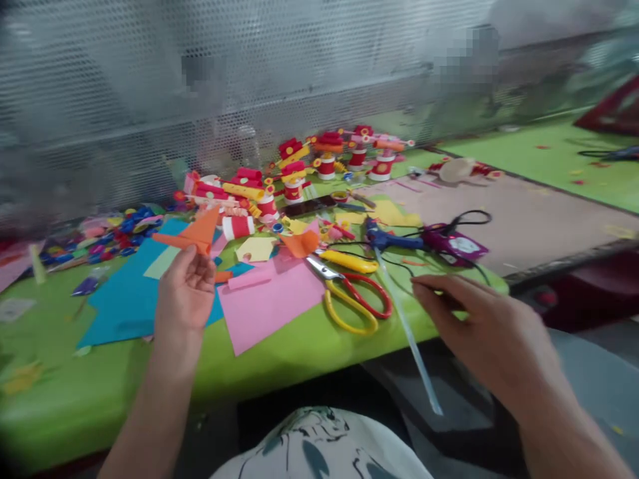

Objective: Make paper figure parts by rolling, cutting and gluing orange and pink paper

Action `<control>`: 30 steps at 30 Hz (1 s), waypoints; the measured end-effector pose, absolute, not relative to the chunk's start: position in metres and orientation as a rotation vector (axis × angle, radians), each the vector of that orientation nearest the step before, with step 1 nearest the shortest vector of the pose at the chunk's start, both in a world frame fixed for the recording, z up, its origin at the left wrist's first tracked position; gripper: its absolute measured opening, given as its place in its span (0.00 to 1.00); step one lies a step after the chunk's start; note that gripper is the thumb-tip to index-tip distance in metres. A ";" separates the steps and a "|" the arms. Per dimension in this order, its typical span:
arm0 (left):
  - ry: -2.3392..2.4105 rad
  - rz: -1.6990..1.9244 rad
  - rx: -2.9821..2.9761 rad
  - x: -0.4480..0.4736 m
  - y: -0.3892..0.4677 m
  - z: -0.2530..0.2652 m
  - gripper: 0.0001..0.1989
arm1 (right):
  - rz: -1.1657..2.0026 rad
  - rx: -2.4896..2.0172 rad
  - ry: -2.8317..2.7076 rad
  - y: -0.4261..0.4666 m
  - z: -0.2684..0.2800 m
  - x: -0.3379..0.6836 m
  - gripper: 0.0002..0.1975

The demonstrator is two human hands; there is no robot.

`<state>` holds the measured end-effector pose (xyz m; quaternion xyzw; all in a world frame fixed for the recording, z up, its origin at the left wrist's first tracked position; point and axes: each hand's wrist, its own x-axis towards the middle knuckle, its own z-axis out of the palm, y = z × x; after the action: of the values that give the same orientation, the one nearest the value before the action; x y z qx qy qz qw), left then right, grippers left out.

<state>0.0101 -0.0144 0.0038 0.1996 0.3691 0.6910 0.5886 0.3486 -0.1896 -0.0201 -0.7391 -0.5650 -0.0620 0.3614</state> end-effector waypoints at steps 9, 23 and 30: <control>0.807 1.359 0.556 0.066 -0.028 -0.012 0.08 | -0.152 -1.857 -2.078 -0.162 -0.026 0.300 0.14; 0.819 1.371 0.652 0.067 -0.025 -0.028 0.13 | -0.226 -1.772 -2.048 -0.146 -0.048 0.302 0.13; 0.755 1.275 0.700 0.071 -0.035 -0.028 0.11 | 0.199 -1.636 -1.794 -0.140 -0.025 0.284 0.13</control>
<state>0.0712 -0.0355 -0.0277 0.3122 0.3367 0.5685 0.6826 0.2844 -0.1401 -0.0254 -0.6302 -0.6911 0.0766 0.3456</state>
